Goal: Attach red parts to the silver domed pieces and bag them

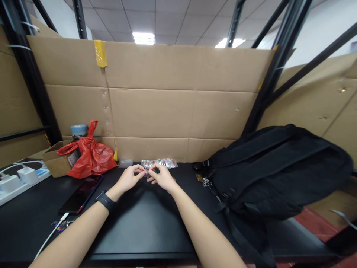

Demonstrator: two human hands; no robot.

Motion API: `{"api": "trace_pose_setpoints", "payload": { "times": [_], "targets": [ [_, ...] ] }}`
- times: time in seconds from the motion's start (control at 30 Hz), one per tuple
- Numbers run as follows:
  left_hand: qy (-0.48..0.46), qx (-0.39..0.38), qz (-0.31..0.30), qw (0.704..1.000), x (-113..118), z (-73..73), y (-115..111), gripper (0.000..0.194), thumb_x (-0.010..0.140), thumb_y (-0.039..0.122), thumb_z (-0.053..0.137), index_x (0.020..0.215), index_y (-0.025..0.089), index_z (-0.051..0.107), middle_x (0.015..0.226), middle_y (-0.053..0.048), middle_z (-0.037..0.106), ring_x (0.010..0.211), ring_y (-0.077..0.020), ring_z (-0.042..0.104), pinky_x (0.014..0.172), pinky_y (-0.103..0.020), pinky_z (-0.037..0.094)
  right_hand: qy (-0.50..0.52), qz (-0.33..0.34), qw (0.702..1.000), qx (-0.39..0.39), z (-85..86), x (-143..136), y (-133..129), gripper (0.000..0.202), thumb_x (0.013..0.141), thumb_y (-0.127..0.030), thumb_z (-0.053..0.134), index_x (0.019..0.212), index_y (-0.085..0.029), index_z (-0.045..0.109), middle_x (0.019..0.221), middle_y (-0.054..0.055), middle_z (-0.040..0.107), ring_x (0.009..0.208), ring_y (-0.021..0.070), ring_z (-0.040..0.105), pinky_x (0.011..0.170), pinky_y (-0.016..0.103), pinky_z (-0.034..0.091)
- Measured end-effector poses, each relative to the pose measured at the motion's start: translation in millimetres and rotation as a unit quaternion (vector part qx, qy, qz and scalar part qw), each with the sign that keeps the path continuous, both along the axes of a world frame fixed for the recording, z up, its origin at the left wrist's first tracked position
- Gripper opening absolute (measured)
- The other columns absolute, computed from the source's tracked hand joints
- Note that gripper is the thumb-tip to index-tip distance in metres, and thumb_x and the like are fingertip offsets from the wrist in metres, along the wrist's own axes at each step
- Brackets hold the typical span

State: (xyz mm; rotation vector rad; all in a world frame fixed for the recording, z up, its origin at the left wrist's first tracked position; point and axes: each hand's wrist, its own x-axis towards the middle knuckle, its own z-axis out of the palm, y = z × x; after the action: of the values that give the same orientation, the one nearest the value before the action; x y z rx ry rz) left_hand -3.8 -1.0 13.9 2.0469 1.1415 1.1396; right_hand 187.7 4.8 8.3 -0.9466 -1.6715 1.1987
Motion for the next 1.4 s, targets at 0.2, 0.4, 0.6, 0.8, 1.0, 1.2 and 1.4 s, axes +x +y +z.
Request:
{"api": "trace_pose_setpoints", "payload": {
  "times": [0.2, 0.4, 0.6, 0.8, 1.0, 1.2, 1.4],
  "targets": [
    [0.013, -0.001, 0.042, 0.999, 5, -4.1, -1, 0.018, 0.088, 0.037, 0.061, 0.091, 0.022, 0.07, 0.096, -0.003, 0.077, 0.096, -0.0211, 0.072, 0.092, -0.031, 0.052, 0.062, 0.018, 0.998, -0.028, 6.1, 4, -3, 0.044, 0.08, -0.042, 0.073, 0.117, -0.027, 0.055, 0.118, 0.006, 0.061, 0.069, 0.0138, 0.074, 0.057, 0.023, 0.056],
    [0.015, -0.003, 0.05, 0.999, 7, -9.6, 2, 0.02, 0.088, 0.039, 0.06, 0.095, 0.023, 0.07, 0.097, -0.003, 0.076, 0.096, -0.0208, 0.072, 0.091, -0.03, 0.052, 0.028, 0.056, 0.998, -0.003, 9.0, 8, -3, 0.054, 0.068, -0.032, 0.083, 0.115, -0.022, 0.06, 0.103, 0.005, 0.067, 0.073, 0.0165, 0.072, 0.062, 0.027, 0.057],
    [0.125, 0.008, 0.029, 0.992, 5, -11.1, 1, 0.024, 0.09, 0.039, 0.055, 0.106, 0.025, 0.065, 0.112, -0.005, 0.072, 0.108, -0.0234, 0.065, 0.099, -0.039, 0.046, -0.084, 0.001, 0.994, 0.071, 7.2, 21, 6, 0.047, 0.069, -0.028, 0.079, 0.112, -0.021, 0.061, 0.107, 0.005, 0.064, 0.063, 0.0102, 0.062, 0.059, 0.026, 0.053],
    [0.343, 0.024, 0.061, 0.937, 0, -21.0, -1, 0.041, 0.091, 0.042, 0.05, 0.127, 0.026, 0.06, 0.144, -0.012, 0.052, 0.132, -0.0358, 0.041, 0.103, -0.059, 0.035, -0.255, -0.069, 0.951, 0.159, 9.9, 47, 15, 0.048, 0.063, -0.018, 0.079, 0.109, -0.018, 0.065, 0.09, 0.0, 0.064, 0.067, 0.011, 0.06, 0.067, 0.025, 0.049],
    [0.358, 0.069, 0.034, 0.931, 5, -14.0, -8, 0.033, 0.091, 0.041, 0.051, 0.115, 0.025, 0.068, 0.127, -0.012, 0.061, 0.125, -0.0356, 0.043, 0.102, -0.058, 0.034, -0.294, -0.048, 0.941, 0.161, 13.4, 50, 13, 0.037, 0.064, -0.016, 0.076, 0.099, -0.017, 0.068, 0.087, 0.001, 0.067, 0.067, 0.0117, 0.06, 0.067, 0.024, 0.046],
    [0.35, 0.068, 0.002, 0.934, 13, -10.6, -17, 0.021, 0.088, 0.041, 0.057, 0.097, 0.025, 0.068, 0.136, -0.008, 0.058, 0.139, -0.0371, 0.03, 0.107, -0.06, 0.027, -0.337, -0.011, 0.931, 0.136, 17.2, 47, 6, 0.033, 0.059, -0.018, 0.079, 0.091, -0.018, 0.069, 0.08, -0.001, 0.067, 0.066, 0.0128, 0.059, 0.064, 0.023, 0.045],
    [0.35, 0.062, -0.014, 0.935, 13, -13.2, -20, 0.03, 0.088, 0.044, 0.057, 0.114, 0.031, 0.066, 0.129, -0.008, 0.063, 0.135, -0.0398, 0.034, 0.105, -0.06, 0.027, -0.391, -0.007, 0.911, 0.133, 27.1, 45, -5, 0.031, 0.059, -0.023, 0.081, 0.088, -0.018, 0.071, 0.078, 0.001, 0.068, 0.068, 0.0156, 0.06, 0.063, 0.025, 0.045]
  ]
}}
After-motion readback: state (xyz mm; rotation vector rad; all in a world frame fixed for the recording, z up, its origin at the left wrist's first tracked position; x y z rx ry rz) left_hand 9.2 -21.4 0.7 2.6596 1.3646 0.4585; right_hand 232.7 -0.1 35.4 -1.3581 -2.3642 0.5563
